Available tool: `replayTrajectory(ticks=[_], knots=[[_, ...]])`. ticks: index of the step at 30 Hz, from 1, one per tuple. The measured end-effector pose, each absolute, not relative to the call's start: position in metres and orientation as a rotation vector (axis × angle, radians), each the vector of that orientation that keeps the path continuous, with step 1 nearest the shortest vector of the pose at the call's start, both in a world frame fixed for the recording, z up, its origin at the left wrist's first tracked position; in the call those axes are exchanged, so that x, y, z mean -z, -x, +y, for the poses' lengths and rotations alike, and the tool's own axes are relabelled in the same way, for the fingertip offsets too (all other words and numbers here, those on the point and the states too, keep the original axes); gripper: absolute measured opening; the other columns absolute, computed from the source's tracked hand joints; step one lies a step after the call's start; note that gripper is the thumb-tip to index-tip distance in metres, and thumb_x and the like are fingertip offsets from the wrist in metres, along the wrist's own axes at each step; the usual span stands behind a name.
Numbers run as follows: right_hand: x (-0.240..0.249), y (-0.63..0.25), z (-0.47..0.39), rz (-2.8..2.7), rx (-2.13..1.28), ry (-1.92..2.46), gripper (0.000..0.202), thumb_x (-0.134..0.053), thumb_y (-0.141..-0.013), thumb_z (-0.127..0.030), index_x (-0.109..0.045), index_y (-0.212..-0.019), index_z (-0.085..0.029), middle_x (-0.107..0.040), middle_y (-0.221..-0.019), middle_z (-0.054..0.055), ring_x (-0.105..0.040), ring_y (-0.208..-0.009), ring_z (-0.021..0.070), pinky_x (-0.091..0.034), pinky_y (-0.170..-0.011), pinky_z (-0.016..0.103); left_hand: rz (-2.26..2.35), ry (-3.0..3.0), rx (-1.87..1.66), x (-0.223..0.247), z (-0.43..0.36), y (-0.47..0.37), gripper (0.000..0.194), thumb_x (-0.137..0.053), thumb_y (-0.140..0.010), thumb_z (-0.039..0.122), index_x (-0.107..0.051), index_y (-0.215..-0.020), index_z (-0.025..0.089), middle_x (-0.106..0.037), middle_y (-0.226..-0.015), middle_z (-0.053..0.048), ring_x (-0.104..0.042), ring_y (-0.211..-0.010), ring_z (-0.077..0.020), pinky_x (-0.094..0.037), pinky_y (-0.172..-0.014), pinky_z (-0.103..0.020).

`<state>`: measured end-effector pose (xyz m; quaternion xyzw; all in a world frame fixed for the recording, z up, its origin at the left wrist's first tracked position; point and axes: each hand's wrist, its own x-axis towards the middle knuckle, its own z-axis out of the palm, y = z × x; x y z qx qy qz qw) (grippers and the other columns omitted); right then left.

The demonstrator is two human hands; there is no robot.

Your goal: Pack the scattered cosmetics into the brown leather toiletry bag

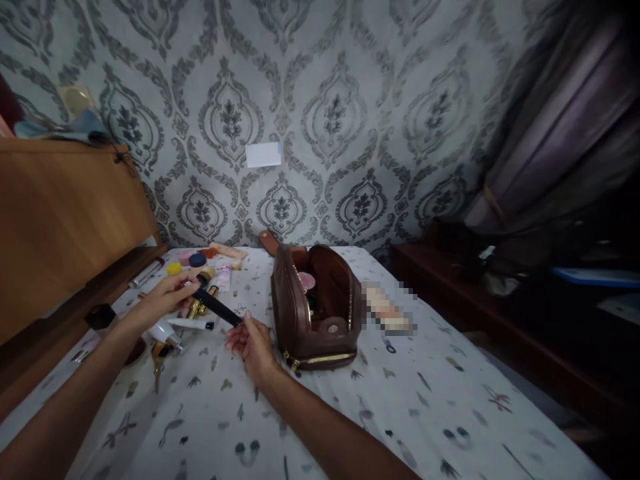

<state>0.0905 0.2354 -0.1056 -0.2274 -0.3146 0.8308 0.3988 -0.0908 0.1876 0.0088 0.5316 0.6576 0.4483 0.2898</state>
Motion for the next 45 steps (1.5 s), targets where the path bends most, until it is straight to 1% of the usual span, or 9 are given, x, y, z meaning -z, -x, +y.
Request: replayTrajectory(ticks=[6,12,15,22,27,30,35,40,45], knots=[[0.098,-0.096,0.236,-0.757,-2.191,0.561,0.056,-0.063,-0.076,-0.067,-0.067,-0.077,-0.011,-0.066,-0.059,0.004,-0.057,-0.043,0.0114,-0.031,-0.041,0.021,1.737,-1.497,-1.328,-0.031,0.189,0.087,0.044,-0.073,-0.067,0.060,-0.058,-0.078,0.020,-0.052,-0.053,0.006,-0.048,-0.047,-0.0114,-0.038,-0.044,-0.021],[0.100,-0.096,0.237,-0.760,-2.200,0.560,0.058,-0.060,-0.078,-0.068,-0.067,-0.075,-0.011,-0.065,-0.057,0.004,-0.056,-0.042,0.0110,-0.029,-0.042,0.021,1.489,-1.376,-1.614,-0.051,0.210,0.065,0.044,-0.081,-0.061,0.053,-0.058,-0.078,0.020,-0.053,-0.063,0.005,-0.049,-0.054,-0.0096,-0.042,-0.050,-0.021],[0.100,-0.096,0.237,-0.758,-2.222,0.568,0.058,-0.058,-0.080,-0.069,-0.067,-0.074,-0.012,-0.065,-0.057,0.004,-0.055,-0.042,0.0111,-0.029,-0.042,0.022,1.410,-1.414,-1.643,-0.065,0.225,0.042,0.042,-0.080,-0.062,0.050,-0.056,-0.078,0.020,-0.052,-0.064,0.005,-0.049,-0.054,-0.0094,-0.042,-0.051,-0.021],[0.100,-0.096,0.238,-0.752,-2.242,0.572,0.060,-0.051,-0.084,-0.069,-0.067,-0.075,-0.012,-0.064,-0.058,0.004,-0.056,-0.043,0.0114,-0.031,-0.044,0.023,1.455,-1.849,-1.457,-0.082,0.263,-0.015,0.032,-0.062,-0.078,0.050,-0.055,-0.084,0.020,-0.054,-0.062,0.004,-0.052,-0.059,-0.0135,-0.041,-0.057,-0.025],[0.102,-0.095,0.239,-0.771,-2.245,0.557,0.062,-0.049,-0.086,-0.070,-0.067,-0.076,-0.011,-0.064,-0.056,0.004,-0.055,-0.042,0.0111,-0.030,-0.043,0.022,1.603,-2.221,-1.287,-0.080,0.283,-0.049,0.022,-0.051,-0.088,0.042,-0.057,-0.087,0.020,-0.050,-0.062,0.005,-0.047,-0.057,-0.0139,-0.034,-0.058,-0.026],[0.104,-0.093,0.240,-0.774,-2.256,0.568,0.063,-0.046,-0.088,-0.069,-0.067,-0.076,-0.011,-0.064,-0.056,0.004,-0.056,-0.041,0.0112,-0.029,-0.042,0.022,1.728,-2.378,-1.203,-0.078,0.294,-0.066,0.017,-0.050,-0.089,0.035,-0.058,-0.085,0.021,-0.046,-0.057,0.005,-0.046,-0.056,-0.0149,-0.031,-0.059,-0.027],[0.107,-0.091,0.242,-0.767,-2.251,0.562,0.060,-0.045,-0.089,-0.067,-0.065,-0.074,-0.012,-0.064,-0.055,0.003,-0.057,-0.040,0.0118,-0.030,-0.040,0.022,1.756,-2.419,-1.126,-0.073,0.318,-0.082,0.012,-0.051,-0.089,0.030,-0.058,-0.085,0.021,-0.054,-0.063,0.002,-0.051,-0.062,-0.0178,-0.032,-0.063,-0.028],[0.109,-0.089,0.244,-0.753,-2.263,0.563,0.060,-0.045,-0.089,-0.067,-0.063,-0.073,-0.013,-0.064,-0.055,0.004,-0.057,-0.040,0.0122,-0.030,-0.038,0.021,1.735,-2.510,-1.027,-0.067,0.336,-0.088,0.012,-0.050,-0.090,0.027,-0.060,-0.091,0.021,-0.060,-0.070,0.000,-0.055,-0.068,-0.0194,-0.035,-0.066,-0.029],[0.111,-0.088,0.244,-0.770,-2.268,0.544,0.059,-0.041,-0.093,-0.064,-0.063,-0.072,-0.013,-0.064,-0.056,0.004,-0.056,-0.040,0.0121,-0.030,-0.037,0.021,1.694,-2.601,-0.933,-0.060,0.347,-0.089,0.011,-0.052,-0.089,0.023,-0.063,-0.091,0.021,-0.062,-0.069,0.000,-0.056,-0.067,-0.0200,-0.036,-0.066,-0.030]])
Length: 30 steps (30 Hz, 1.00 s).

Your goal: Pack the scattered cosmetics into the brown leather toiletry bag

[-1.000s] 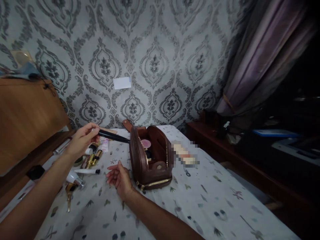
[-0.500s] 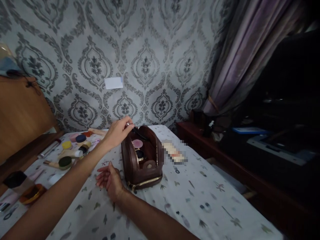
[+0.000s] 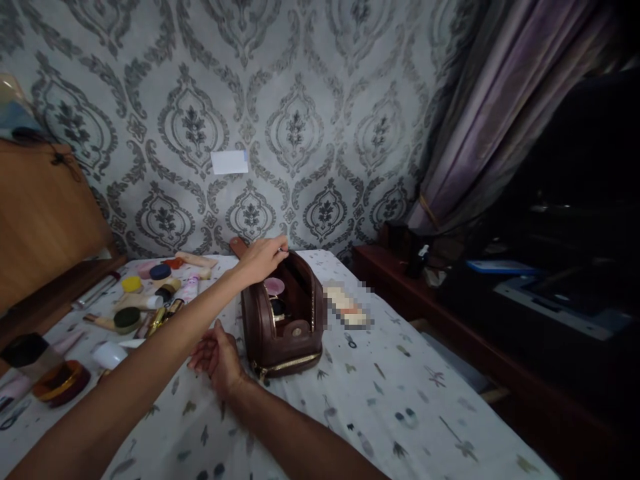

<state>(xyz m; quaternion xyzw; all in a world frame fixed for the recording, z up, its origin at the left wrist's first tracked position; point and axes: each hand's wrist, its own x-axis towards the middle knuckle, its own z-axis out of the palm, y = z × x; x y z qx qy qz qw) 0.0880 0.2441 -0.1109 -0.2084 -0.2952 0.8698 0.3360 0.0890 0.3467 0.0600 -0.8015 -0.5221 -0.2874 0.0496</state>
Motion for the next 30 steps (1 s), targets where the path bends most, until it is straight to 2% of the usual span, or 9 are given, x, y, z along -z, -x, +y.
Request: replayTrajectory(ticks=[4,10,16,23,30], knots=[[0.111,-0.088,0.244,-0.785,-2.270,0.531,0.060,-0.038,-0.095,-0.061,-0.063,-0.070,-0.012,-0.063,-0.057,0.004,-0.056,-0.040,0.0118,-0.030,-0.037,0.021,-1.577,2.465,0.873,-0.056,0.356,-0.088,0.010,-0.054,-0.089,0.022,-0.063,-0.090,0.022,-0.064,-0.073,-0.001,-0.058,-0.070,-0.0207,-0.036,-0.066,-0.030],[0.110,-0.088,0.244,-0.802,-2.259,0.563,0.062,-0.041,-0.091,-0.067,-0.062,-0.072,-0.012,-0.064,-0.057,0.004,-0.056,-0.039,0.0116,-0.031,-0.037,0.021,-1.645,2.446,0.851,-0.053,0.371,-0.085,0.009,-0.056,-0.086,0.023,-0.065,-0.091,0.022,-0.066,-0.076,-0.003,-0.060,-0.076,-0.0223,-0.038,-0.067,-0.030],[0.110,-0.088,0.243,-0.806,-2.250,0.541,0.058,-0.040,-0.094,-0.061,-0.061,-0.072,-0.012,-0.064,-0.055,0.005,-0.058,-0.039,0.0126,-0.030,-0.036,0.021,-1.706,2.485,0.791,-0.050,0.378,-0.086,0.012,-0.056,-0.086,0.024,-0.065,-0.093,0.020,-0.067,-0.079,-0.003,-0.059,-0.076,-0.0210,-0.039,-0.068,-0.030],[0.109,-0.088,0.243,-0.803,-2.230,0.545,0.058,-0.050,-0.085,-0.068,-0.060,-0.069,-0.014,-0.065,-0.055,0.006,-0.059,-0.040,0.0139,-0.032,-0.035,0.021,-1.766,2.551,0.655,-0.053,0.377,-0.089,0.012,-0.056,-0.084,0.023,-0.066,-0.091,0.020,-0.067,-0.079,0.000,-0.059,-0.077,-0.0182,-0.040,-0.068,-0.026],[0.104,-0.089,0.239,-0.786,-2.201,0.577,0.053,-0.057,-0.081,-0.065,-0.056,-0.061,-0.016,-0.061,-0.051,0.002,-0.055,-0.038,0.0124,-0.031,-0.035,0.020,-1.825,2.585,0.506,-0.050,0.382,-0.099,0.011,-0.060,-0.082,0.023,-0.066,-0.091,0.020,-0.069,-0.089,-0.001,-0.061,-0.084,-0.0193,-0.043,-0.070,-0.025]])
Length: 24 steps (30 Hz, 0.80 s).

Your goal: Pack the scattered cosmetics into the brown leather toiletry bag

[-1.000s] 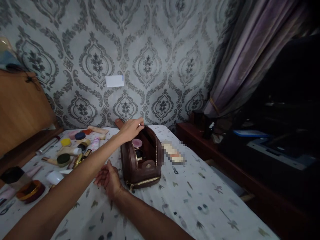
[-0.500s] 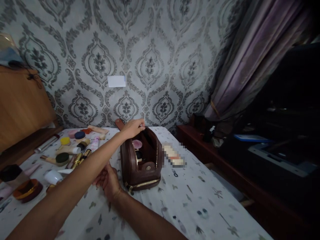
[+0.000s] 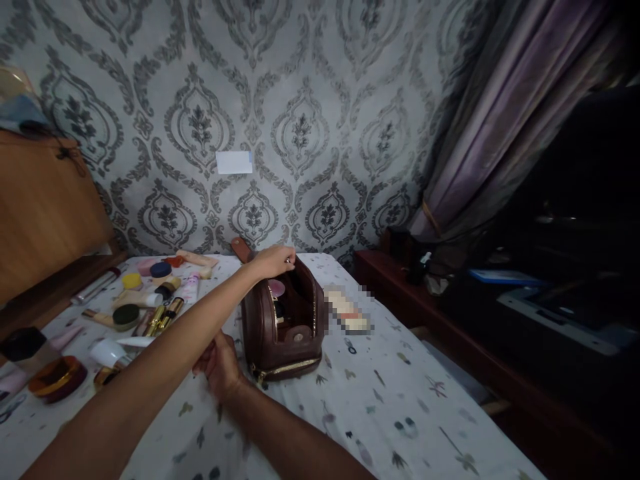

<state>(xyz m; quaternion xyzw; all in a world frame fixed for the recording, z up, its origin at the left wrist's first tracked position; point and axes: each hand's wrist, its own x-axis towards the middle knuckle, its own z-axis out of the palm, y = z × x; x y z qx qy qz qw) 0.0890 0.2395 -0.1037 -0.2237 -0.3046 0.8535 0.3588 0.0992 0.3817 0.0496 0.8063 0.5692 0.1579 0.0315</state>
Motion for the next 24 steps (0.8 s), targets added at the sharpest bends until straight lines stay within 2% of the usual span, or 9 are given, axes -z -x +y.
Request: replayTrajectory(ticks=[5,11,16,21,24], knots=[[0.1046,-0.0883,0.2384,-0.817,-2.191,0.569,0.050,-0.059,-0.076,-0.064,-0.056,-0.061,-0.017,-0.060,-0.050,0.002,-0.052,-0.036,0.0119,-0.031,-0.036,0.021,1.763,-2.481,-0.468,-0.0459,0.3827,-0.1033,0.013,-0.059,-0.083,0.022,-0.066,-0.094,0.020,-0.070,-0.094,-0.003,-0.061,-0.091,-0.0209,-0.045,-0.078,-0.028],[0.1031,-0.0895,0.2381,-0.839,-2.180,0.578,0.055,-0.056,-0.076,-0.070,-0.057,-0.063,-0.017,-0.057,-0.049,0.001,-0.050,-0.037,0.0119,-0.031,-0.037,0.022,1.732,-2.469,-0.499,-0.0469,0.3803,-0.1018,0.014,-0.059,-0.084,0.022,-0.067,-0.096,0.020,-0.070,-0.092,-0.003,-0.062,-0.091,-0.0216,-0.047,-0.081,-0.029],[0.1030,-0.0893,0.2379,-0.810,-2.179,0.601,0.054,-0.058,-0.076,-0.070,-0.054,-0.061,-0.018,-0.052,-0.046,-0.001,-0.046,-0.035,0.0105,-0.029,-0.036,0.021,1.692,-2.419,-0.574,-0.0459,0.3800,-0.1022,0.013,-0.059,-0.084,0.020,-0.068,-0.093,0.020,-0.070,-0.091,-0.004,-0.063,-0.093,-0.0222,-0.047,-0.084,-0.030],[0.1032,-0.0895,0.2378,-0.815,-2.167,0.561,0.058,-0.063,-0.064,-0.075,-0.055,-0.061,-0.018,-0.055,-0.048,0.000,-0.048,-0.035,0.0113,-0.030,-0.035,0.021,1.645,-2.250,-0.621,-0.0428,0.3832,-0.1021,0.012,-0.056,-0.085,0.015,-0.067,-0.090,0.017,-0.064,-0.071,0.001,-0.066,-0.065,-0.0139,-0.050,-0.068,-0.023],[0.1024,-0.0900,0.2377,-0.816,-2.162,0.570,0.058,-0.065,-0.063,-0.074,-0.055,-0.059,-0.017,-0.057,-0.050,0.001,-0.046,-0.035,0.0099,-0.029,-0.034,0.021,1.609,-2.126,-0.616,-0.0410,0.3877,-0.1012,0.012,-0.056,-0.084,0.012,-0.067,-0.088,0.015,-0.061,-0.065,0.003,-0.066,-0.057,-0.0117,-0.048,-0.056,-0.019]])
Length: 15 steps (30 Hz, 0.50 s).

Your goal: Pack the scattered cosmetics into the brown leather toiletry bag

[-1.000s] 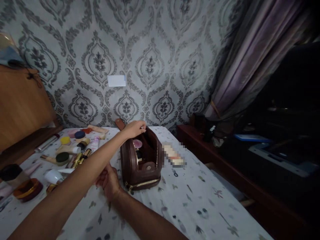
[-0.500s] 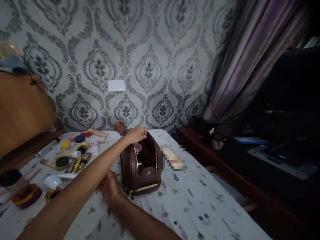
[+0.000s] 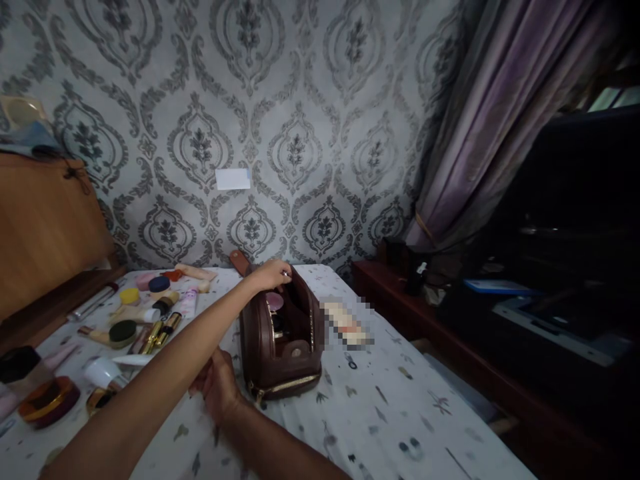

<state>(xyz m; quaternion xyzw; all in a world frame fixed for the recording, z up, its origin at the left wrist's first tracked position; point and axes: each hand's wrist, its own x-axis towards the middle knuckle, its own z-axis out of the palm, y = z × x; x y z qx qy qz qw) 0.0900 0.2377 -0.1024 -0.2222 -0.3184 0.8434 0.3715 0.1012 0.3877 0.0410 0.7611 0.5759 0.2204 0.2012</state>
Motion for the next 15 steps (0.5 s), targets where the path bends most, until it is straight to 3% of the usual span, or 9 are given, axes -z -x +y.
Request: replayTrajectory(ticks=[7,15], knots=[[0.1020,-0.0910,0.2368,-0.847,-2.165,0.580,0.057,-0.059,-0.071,-0.074,-0.056,-0.061,-0.017,-0.058,-0.050,0.001,-0.045,-0.035,0.0097,-0.030,-0.035,0.021,1.555,-1.904,-0.683,-0.0367,0.3957,-0.1012,0.004,-0.063,-0.080,0.011,-0.065,-0.079,0.013,-0.057,-0.060,0.004,-0.062,-0.048,-0.0085,-0.048,-0.048,-0.015],[0.0994,-0.0926,0.2373,-0.847,-2.203,0.614,0.057,-0.052,-0.082,-0.069,-0.055,-0.063,-0.016,-0.061,-0.052,0.003,-0.053,-0.038,0.0120,-0.030,-0.036,0.021,1.469,-1.715,-0.776,-0.0329,0.3970,-0.0980,0.008,-0.066,-0.076,0.003,-0.063,-0.075,0.011,-0.053,-0.058,0.005,-0.062,-0.055,-0.0084,-0.062,-0.065,-0.024]])
